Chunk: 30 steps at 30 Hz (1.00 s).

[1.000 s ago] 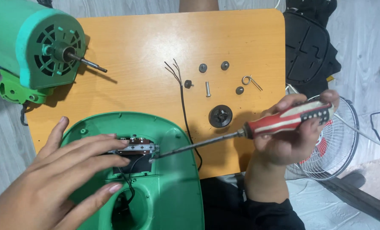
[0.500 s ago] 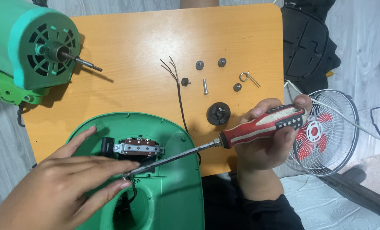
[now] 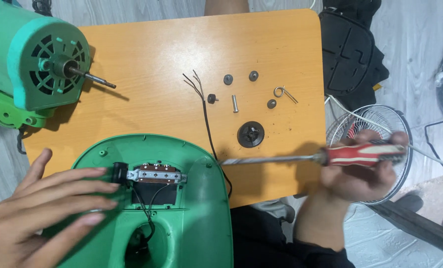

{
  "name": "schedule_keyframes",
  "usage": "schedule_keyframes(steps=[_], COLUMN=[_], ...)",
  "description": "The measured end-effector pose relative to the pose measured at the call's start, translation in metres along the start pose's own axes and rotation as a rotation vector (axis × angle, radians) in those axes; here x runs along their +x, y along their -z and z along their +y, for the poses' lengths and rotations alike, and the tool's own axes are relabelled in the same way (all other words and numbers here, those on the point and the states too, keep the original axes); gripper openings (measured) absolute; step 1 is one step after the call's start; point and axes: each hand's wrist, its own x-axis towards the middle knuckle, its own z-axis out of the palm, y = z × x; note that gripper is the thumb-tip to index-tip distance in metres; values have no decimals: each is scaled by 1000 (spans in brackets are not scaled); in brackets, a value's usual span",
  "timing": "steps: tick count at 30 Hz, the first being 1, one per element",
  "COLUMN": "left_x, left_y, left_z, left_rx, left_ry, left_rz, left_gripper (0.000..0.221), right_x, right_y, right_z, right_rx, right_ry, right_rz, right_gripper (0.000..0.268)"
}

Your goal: The person uses a screwdriver to tighten screws on a switch assembly inside a green plastic fan base. They then route the power cord through a hole in the base and attach a black rubber foot pad to the bottom of the base.

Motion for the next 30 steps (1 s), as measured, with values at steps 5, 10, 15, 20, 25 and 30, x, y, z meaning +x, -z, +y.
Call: schedule_keyframes(steps=[5,10,15,20,25,30], left_x=[-32,-36,-29,-25,-28,-24], left_y=[-10,-36,-61,-51,-42,-35], left_z=[-59,-128,-129,-104,-110,-117], left_rx=[-306,-883,-1192,-1107,-1096,-967], left_ry=[-74,-111,-179,76,83,79], left_rz=[34,142,280,433,448,349], left_gripper=[25,41,25,23,23,23], right_x=[-9,-18,-11,-1,10,16], right_y=[66,90,82,56,22,7], right_z=[-57,-58,-25,14,24,23], right_rx=[-438,-589,-793,-1252,-1363,-1463], right_ry=[15,12,25,41,-68,-139], right_rz=[219,140,72,-82,-277,-372], right_gripper=[37,39,36,39,30,28])
